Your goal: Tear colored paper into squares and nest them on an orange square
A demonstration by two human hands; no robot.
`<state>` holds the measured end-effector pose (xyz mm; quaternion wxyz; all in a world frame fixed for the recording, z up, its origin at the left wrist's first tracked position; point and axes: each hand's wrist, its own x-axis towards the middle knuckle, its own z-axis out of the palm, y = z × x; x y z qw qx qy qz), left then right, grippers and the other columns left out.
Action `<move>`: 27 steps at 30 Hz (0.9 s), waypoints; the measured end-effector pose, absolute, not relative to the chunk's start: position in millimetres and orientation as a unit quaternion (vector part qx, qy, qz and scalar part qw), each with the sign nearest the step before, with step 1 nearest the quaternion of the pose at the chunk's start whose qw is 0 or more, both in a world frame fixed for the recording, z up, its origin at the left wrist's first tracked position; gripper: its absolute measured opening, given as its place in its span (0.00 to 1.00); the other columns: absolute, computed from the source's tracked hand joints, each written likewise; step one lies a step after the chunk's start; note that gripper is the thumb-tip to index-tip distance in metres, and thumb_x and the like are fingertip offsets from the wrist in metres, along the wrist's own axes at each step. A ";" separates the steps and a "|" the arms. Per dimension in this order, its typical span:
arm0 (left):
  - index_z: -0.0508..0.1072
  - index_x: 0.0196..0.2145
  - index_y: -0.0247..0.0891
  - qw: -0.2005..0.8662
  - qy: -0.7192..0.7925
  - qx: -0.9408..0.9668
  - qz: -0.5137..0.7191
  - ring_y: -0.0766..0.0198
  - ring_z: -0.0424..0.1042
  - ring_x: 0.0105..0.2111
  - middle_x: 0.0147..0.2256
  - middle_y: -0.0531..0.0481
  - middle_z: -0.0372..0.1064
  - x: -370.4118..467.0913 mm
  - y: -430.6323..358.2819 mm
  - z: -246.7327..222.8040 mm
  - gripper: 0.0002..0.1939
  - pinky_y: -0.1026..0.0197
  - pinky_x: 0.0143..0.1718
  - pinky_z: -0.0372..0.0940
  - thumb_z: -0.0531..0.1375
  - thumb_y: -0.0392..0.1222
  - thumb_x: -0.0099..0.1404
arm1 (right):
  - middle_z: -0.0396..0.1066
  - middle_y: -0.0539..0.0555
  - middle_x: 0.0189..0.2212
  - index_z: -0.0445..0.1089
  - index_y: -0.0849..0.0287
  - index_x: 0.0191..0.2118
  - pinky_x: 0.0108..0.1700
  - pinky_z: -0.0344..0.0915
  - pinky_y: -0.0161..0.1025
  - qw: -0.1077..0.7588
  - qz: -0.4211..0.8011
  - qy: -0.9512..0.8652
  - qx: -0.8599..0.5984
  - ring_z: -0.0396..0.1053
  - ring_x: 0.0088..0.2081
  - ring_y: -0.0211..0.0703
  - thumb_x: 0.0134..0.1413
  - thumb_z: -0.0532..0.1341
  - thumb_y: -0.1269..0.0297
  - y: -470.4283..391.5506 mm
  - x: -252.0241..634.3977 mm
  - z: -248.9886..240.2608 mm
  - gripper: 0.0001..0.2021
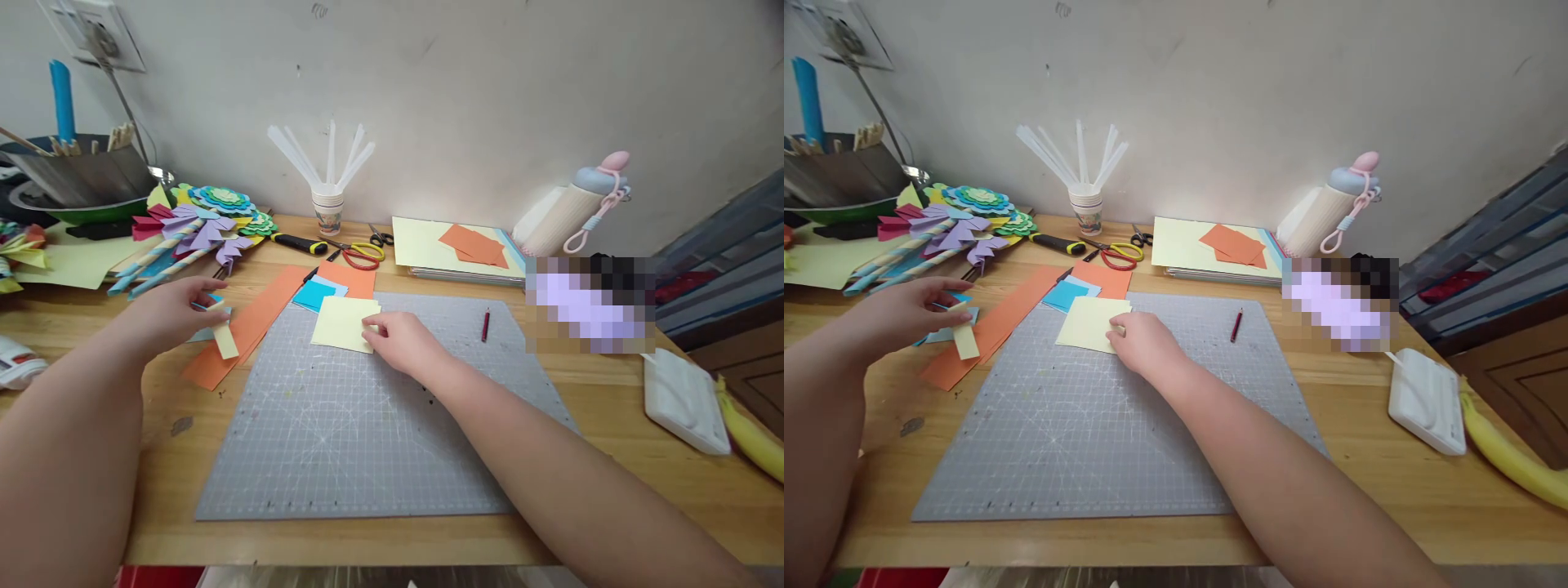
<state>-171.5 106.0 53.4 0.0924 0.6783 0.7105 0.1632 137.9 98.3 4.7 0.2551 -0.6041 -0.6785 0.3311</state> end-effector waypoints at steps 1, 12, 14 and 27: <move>0.70 0.53 0.34 0.087 0.724 0.669 0.143 0.59 0.71 0.32 0.36 0.47 0.70 -176.1 108.9 50.5 0.26 0.54 0.34 0.68 0.57 0.53 0.63 | 0.76 0.54 0.30 0.77 0.55 0.42 0.38 0.65 0.41 0.249 0.298 -0.692 -0.609 0.73 0.35 0.48 0.51 0.63 0.63 100.4 142.0 7.1 0.12; 0.69 0.53 0.39 0.001 0.577 0.776 0.255 0.50 0.63 0.54 0.53 0.41 0.63 -62.1 64.3 48.3 0.22 0.46 0.56 0.60 0.55 0.49 0.65 | 0.67 0.63 0.53 0.74 0.59 0.46 0.55 0.57 0.52 0.242 -0.012 -0.659 -0.712 0.62 0.56 0.57 0.55 0.54 0.66 230.3 281.5 11.5 0.16; 0.69 0.52 0.43 0.081 0.514 0.814 0.257 0.55 0.66 0.51 0.53 0.45 0.64 -28.3 44.1 38.6 0.17 0.50 0.52 0.65 0.54 0.45 0.66 | 0.67 0.60 0.54 0.74 0.56 0.47 0.57 0.55 0.54 0.211 -0.021 -0.663 -0.718 0.61 0.57 0.57 0.55 0.55 0.64 254.5 291.9 10.3 0.16; 0.70 0.47 0.43 0.244 0.366 0.873 0.212 0.60 0.67 0.45 0.44 0.48 0.69 0.5 31.0 5.8 0.17 0.57 0.47 0.67 0.53 0.30 0.63 | 0.73 0.61 0.49 0.57 0.57 0.62 0.59 0.33 0.67 0.118 -0.019 -0.734 -0.669 0.63 0.54 0.61 0.51 0.59 0.45 331.0 251.8 -5.5 0.35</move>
